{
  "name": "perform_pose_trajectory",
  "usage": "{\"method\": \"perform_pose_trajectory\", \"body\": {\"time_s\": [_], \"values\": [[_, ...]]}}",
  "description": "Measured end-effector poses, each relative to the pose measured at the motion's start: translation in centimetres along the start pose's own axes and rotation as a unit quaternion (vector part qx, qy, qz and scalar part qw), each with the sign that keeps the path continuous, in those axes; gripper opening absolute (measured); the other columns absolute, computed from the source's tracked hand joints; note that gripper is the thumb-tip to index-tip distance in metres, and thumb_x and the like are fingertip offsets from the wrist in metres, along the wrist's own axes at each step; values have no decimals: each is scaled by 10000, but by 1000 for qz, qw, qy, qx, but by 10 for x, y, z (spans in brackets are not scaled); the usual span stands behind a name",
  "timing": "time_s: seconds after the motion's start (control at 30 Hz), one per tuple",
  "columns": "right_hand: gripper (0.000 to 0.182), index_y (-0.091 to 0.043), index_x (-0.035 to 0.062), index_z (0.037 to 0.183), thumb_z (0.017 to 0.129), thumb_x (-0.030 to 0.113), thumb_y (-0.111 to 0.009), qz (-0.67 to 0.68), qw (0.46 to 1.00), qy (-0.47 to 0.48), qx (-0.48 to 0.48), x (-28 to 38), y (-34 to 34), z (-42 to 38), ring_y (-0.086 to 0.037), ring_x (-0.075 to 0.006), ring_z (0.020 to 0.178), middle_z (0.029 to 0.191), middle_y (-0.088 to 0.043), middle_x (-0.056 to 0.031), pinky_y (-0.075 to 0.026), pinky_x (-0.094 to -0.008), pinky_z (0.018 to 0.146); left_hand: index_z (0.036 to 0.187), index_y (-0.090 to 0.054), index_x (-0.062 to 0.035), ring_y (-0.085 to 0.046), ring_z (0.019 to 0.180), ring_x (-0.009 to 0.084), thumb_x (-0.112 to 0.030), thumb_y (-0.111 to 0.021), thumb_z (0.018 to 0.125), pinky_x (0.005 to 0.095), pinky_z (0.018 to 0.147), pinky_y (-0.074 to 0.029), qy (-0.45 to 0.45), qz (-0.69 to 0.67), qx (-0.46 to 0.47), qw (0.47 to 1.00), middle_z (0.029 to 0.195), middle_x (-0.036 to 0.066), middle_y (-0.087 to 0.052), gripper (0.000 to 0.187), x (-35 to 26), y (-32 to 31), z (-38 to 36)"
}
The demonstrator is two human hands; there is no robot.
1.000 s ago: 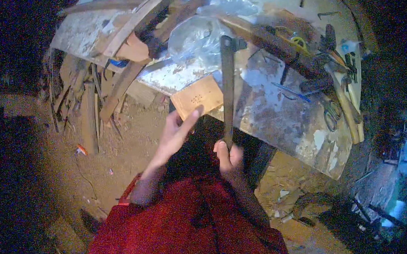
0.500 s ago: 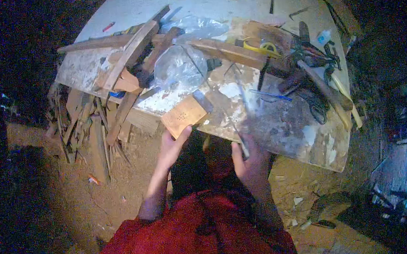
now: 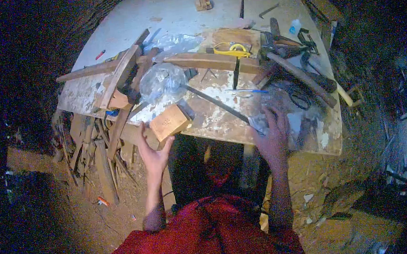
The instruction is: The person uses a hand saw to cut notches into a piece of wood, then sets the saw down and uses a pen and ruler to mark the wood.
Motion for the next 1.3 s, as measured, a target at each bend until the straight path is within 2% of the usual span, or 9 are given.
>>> {"method": "perform_pose_trajectory", "body": {"time_s": [0.1,0.2,0.43,0.53,0.57,0.67,0.7,1.0,1.3], "values": [[658,-575,77,1260,668,226,-823,-26,998,53,1,4,-1,-3,-468,-347,1225,1285,-522,-121,-360,-452,1065,1429,-373,-3,-516,1210,311,-258,-895,662,404,936,-489,-32,-9,23,999,1277,178,-553,962,9,-7,4],[619,-594,71,1229,685,270,-813,-39,998,46,-23,3,-3,-4,-476,-341,1216,1278,-534,-110,-357,-457,1061,1430,-386,-6,-513,1208,328,-262,-899,652,421,1001,-436,-30,-47,36,998,1284,181,-553,966,21,-19,5],[605,-605,78,1227,706,321,-793,-53,998,41,-20,5,-3,-4,-490,-327,1205,1286,-535,-107,-359,-450,1056,1380,-447,1,-547,1115,330,-286,-921,606,440,975,-435,-76,-44,4,996,1235,178,-576,952,9,-32,0],[596,-606,89,1227,714,335,-784,-58,997,39,-21,5,-6,-4,-491,-327,1204,1283,-538,-103,-361,-448,1054,1365,-460,2,-526,1186,340,-280,-916,608,448,1036,-397,-40,-157,2,987,1274,173,-569,927,7,-50,-6],[590,-607,93,1226,719,341,-779,-63,997,37,-26,5,-7,-5,-492,-327,1204,1283,-539,-101,-362,-447,1052,1363,-458,2,-495,1258,353,-285,-903,622,503,1109,-314,-79,-120,-38,989,1330,181,-545,912,14,-58,-12],[572,-610,103,1222,735,357,-767,-76,996,27,-32,6,-9,-5,-493,-329,1205,1284,-541,-97,-366,-444,1048,1365,-456,4,-467,1303,365,-301,-889,640,565,1140,-232,-146,-74,-81,983,1365,187,-525,897,23,-70,-16],[565,-612,105,1220,740,362,-763,-80,996,23,-31,6,-10,-5,-493,-330,1206,1286,-542,-95,-367,-444,1047,1359,-458,18,-496,1267,369,-365,-855,675,610,1122,-225,-178,-72,-100,976,1353,190,-530,879,23,-72,-15],[538,-615,77,1208,783,384,-735,-84,996,17,-31,13,-8,-2,-488,-340,1206,1293,-538,-111,-364,-444,1052,1354,-447,44,-461,1278,377,-652,-666,771,597,1139,-170,-198,-59,-149,967,1334,211,-515,934,44,-97,-16],[503,-606,61,1199,788,323,-731,-96,992,37,-70,9,-10,-5,-475,-337,1212,1261,-542,-131,-345,-473,1044,1373,-398,84,-463,1235,411,-685,-591,813,583,1104,-231,-227,-2,-141,964,1323,244,-501,971,47,-97,-19]]}}
Point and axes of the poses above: each hand's wrist, its own z-axis towards the middle knuckle, its own y-axis out of the back of the hand, x = y × z, the point moved 4 cm from there along z, towards the middle knuckle
